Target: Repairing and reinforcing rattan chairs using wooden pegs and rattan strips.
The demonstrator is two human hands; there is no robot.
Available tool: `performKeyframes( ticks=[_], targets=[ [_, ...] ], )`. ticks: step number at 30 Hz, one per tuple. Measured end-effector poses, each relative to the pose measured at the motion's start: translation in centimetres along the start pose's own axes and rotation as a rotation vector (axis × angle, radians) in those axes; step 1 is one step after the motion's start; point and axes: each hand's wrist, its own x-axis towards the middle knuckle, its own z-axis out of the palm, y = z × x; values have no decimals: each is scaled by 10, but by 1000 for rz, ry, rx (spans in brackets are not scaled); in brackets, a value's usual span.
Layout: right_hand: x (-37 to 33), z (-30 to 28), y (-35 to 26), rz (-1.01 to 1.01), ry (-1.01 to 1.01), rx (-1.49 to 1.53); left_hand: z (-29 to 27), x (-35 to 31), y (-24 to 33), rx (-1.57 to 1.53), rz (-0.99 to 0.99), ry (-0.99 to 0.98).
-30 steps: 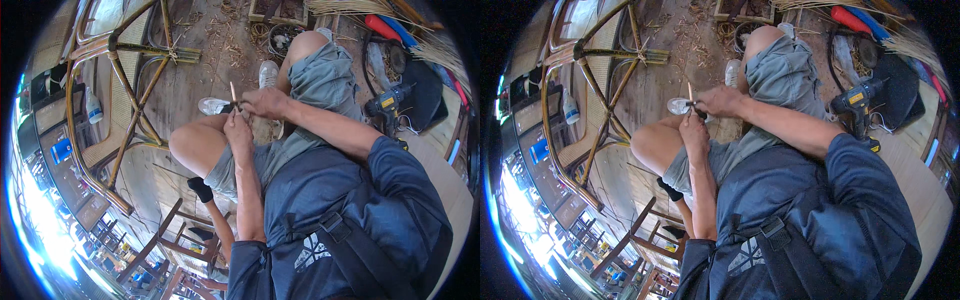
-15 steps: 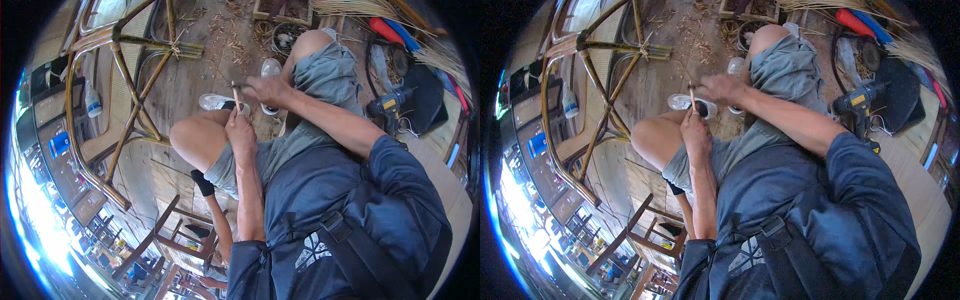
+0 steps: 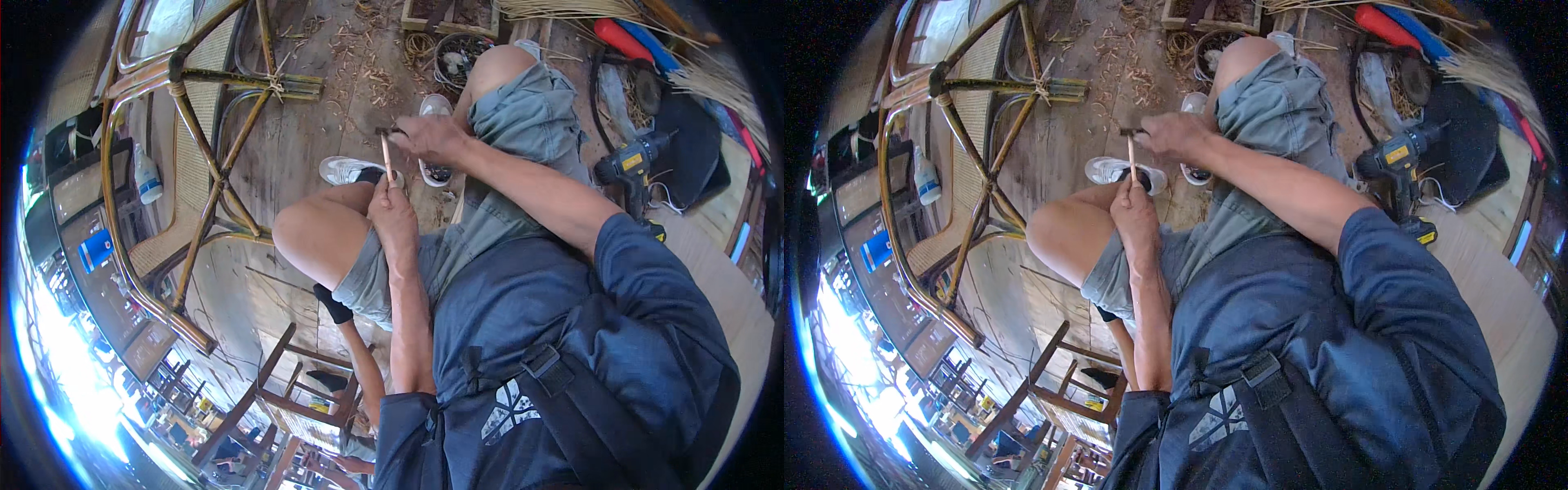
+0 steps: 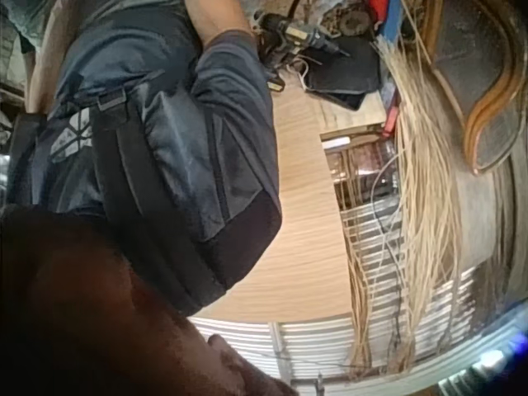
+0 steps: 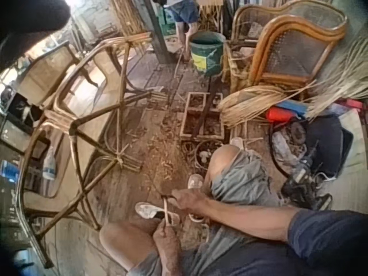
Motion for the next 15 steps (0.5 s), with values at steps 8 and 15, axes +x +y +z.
performKeyframes(
  ticks=[8, 15],
  targets=[
    [3, -18, -25, 275, -207, 350, 2, 6, 3, 149, 169, 80],
    [18, -13, 17, 517, 124, 399, 0, -10, 9, 56, 466, 140]
  ],
)
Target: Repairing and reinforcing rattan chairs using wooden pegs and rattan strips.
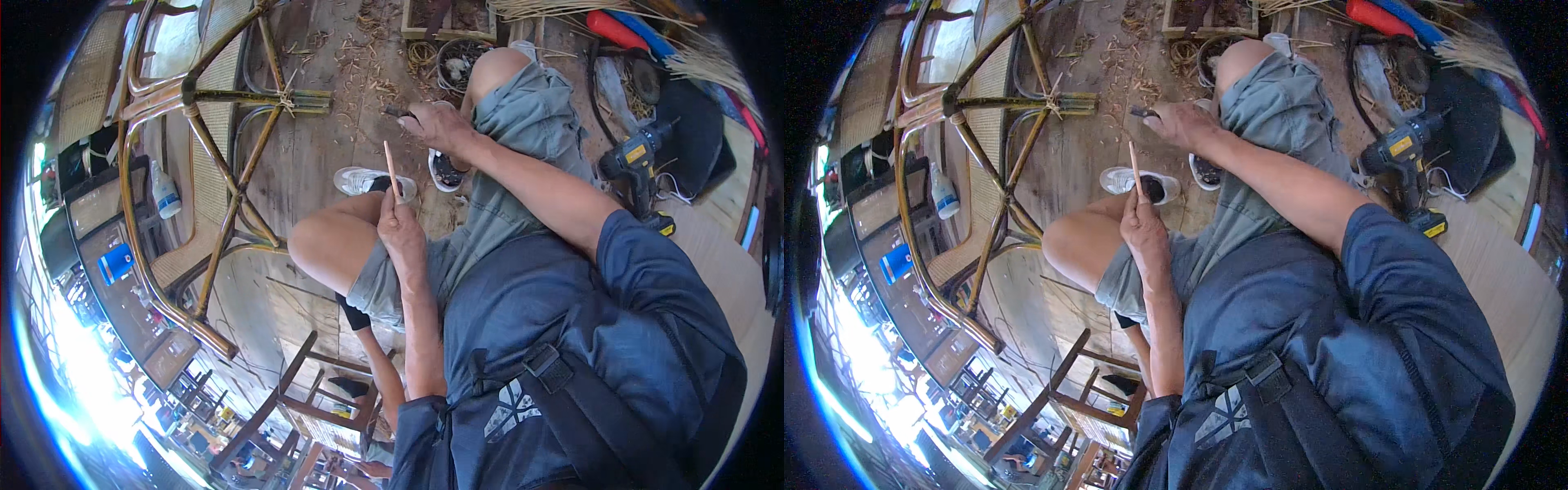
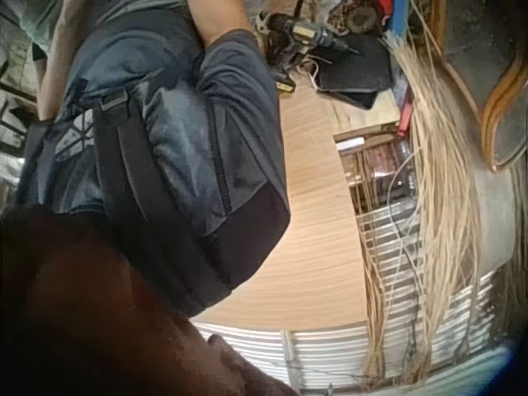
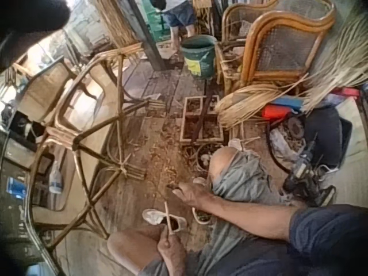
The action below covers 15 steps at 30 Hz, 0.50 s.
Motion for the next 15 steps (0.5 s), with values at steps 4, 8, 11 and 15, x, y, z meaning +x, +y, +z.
performKeyframes(
  ticks=[4, 8, 11, 15],
  targets=[
    [-21, 3, -3, -343, 93, 59, 2, 10, 5, -497, -745, -160],
    [-46, 23, -6, -403, -107, -41, 2, 15, 2, -710, -888, -10],
    [-48, 25, -8, -376, -102, -71, 2, 16, -3, -680, -892, -164],
    [-45, 30, -3, -405, -126, -117, 13, 12, -16, -381, -652, -129]
  ],
)
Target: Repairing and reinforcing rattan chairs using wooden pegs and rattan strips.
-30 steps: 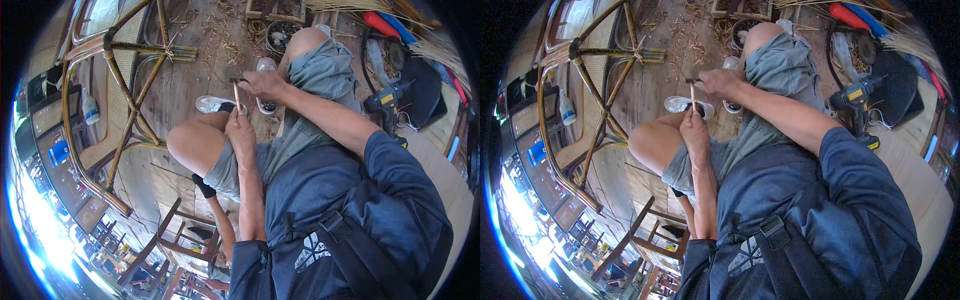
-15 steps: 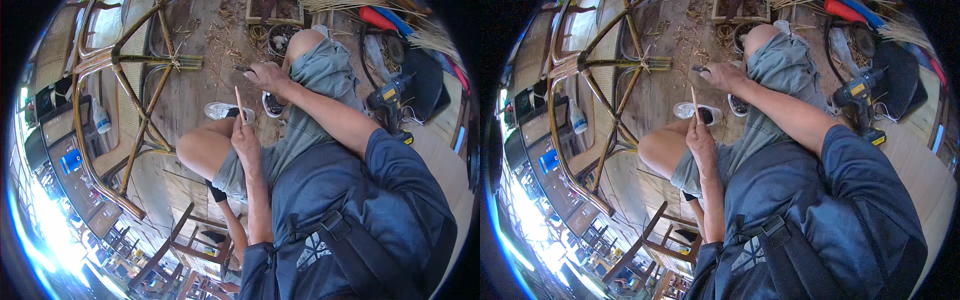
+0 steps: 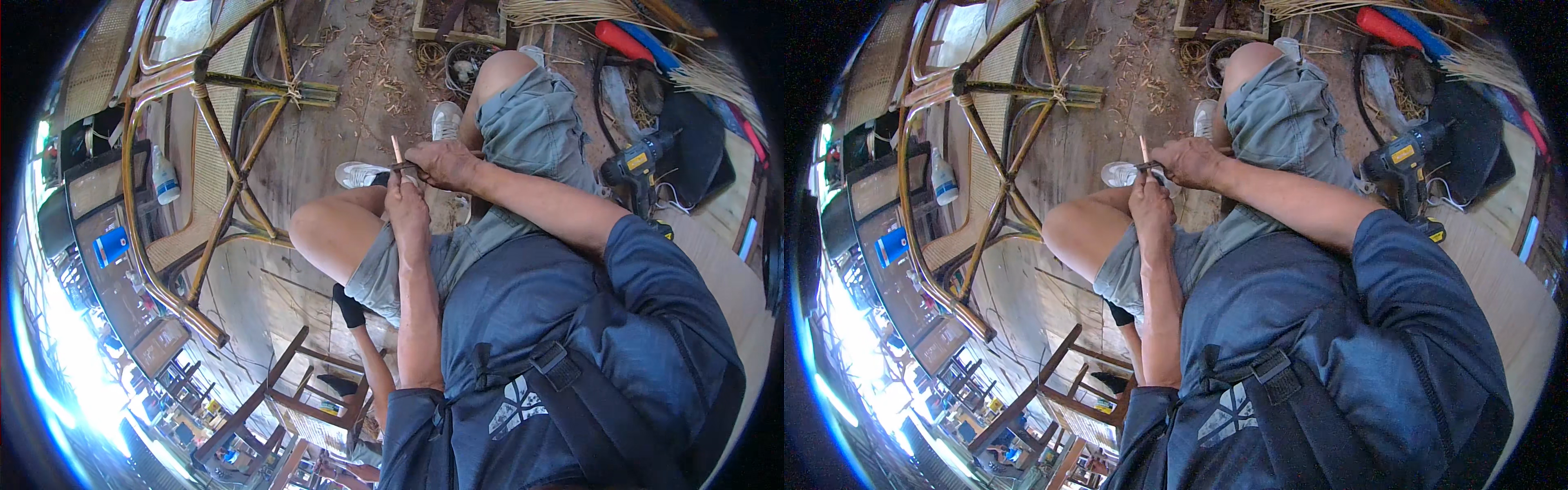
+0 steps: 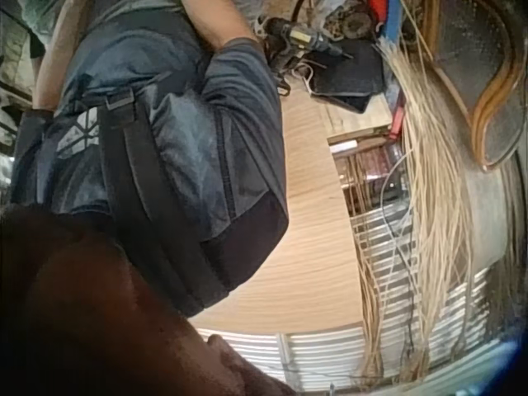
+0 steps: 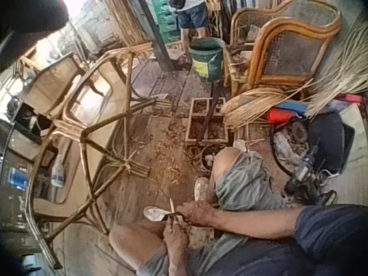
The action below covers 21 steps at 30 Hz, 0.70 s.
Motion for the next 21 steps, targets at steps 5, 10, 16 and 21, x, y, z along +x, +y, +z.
performKeyframes(
  ticks=[5, 10, 16, 21],
  targets=[
    [9, -5, -5, 71, -33, -46, -5, 5, -8, 199, 280, 44],
    [30, 8, 48, 555, -134, -58, 4, -30, 22, 104, 66, 37],
    [15, 5, 14, 211, 120, 3, -8, -16, 6, 200, 221, 38],
    [6, 1, -19, 28, 4, -40, -15, -4, -5, 353, 317, 69]
  ],
)
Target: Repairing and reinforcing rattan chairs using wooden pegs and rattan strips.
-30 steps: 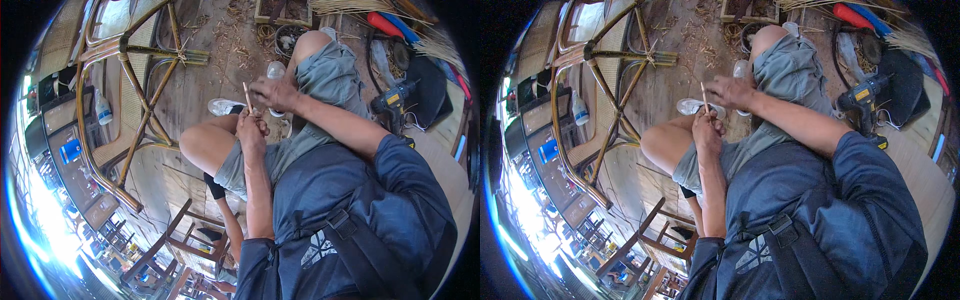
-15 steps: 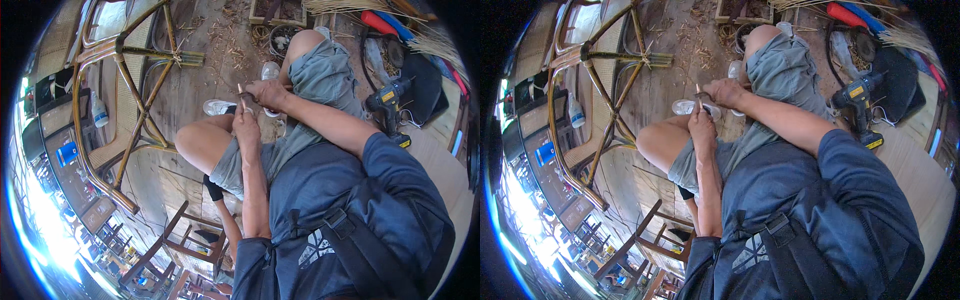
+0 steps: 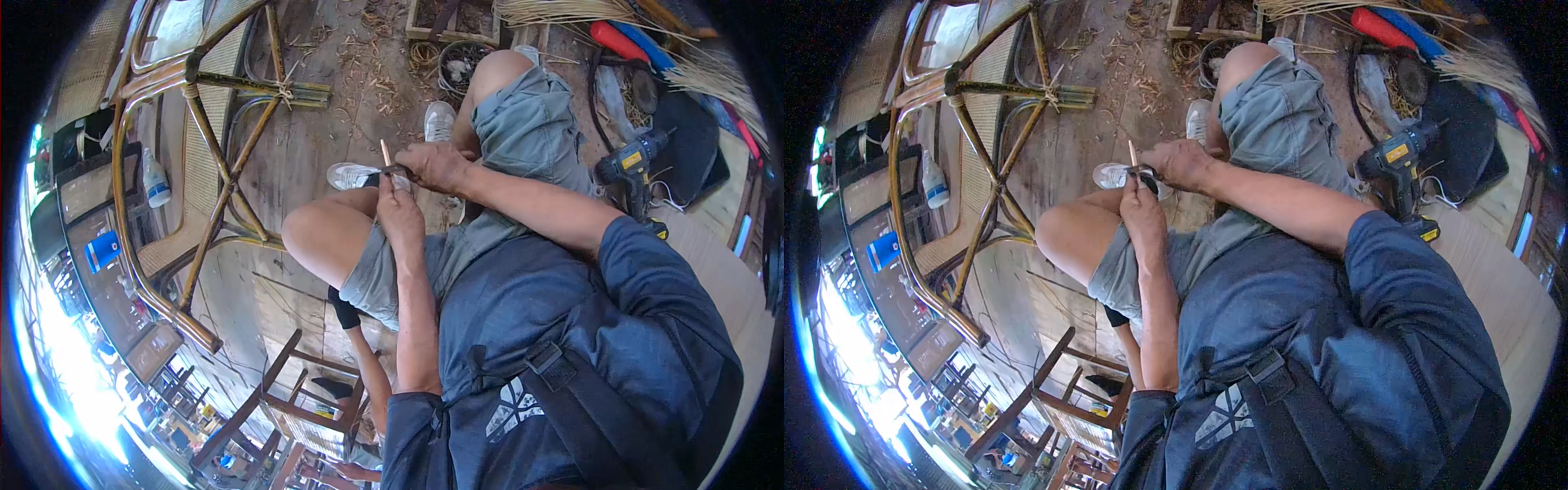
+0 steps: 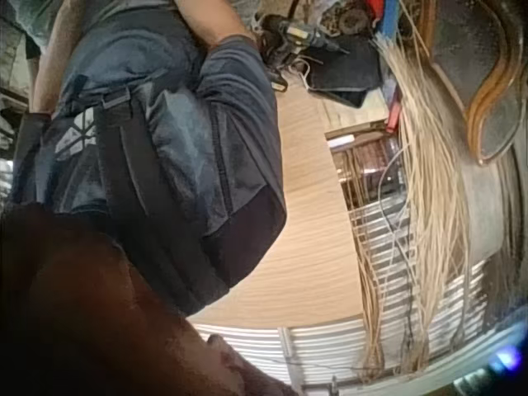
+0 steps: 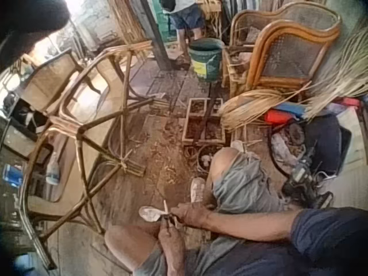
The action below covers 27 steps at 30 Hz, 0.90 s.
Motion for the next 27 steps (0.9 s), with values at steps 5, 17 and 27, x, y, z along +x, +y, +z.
performKeyframes(
  ticks=[5, 17, 27],
  targets=[
    [22, 13, 39, 353, -23, -47, 4, -2, 28, 31, 27, -17],
    [-4, -6, 1, 9, 13, 79, -4, -4, 28, -766, -567, -80],
    [17, 30, 77, 424, 48, -46, -3, -20, 49, -631, -525, -93]
  ],
)
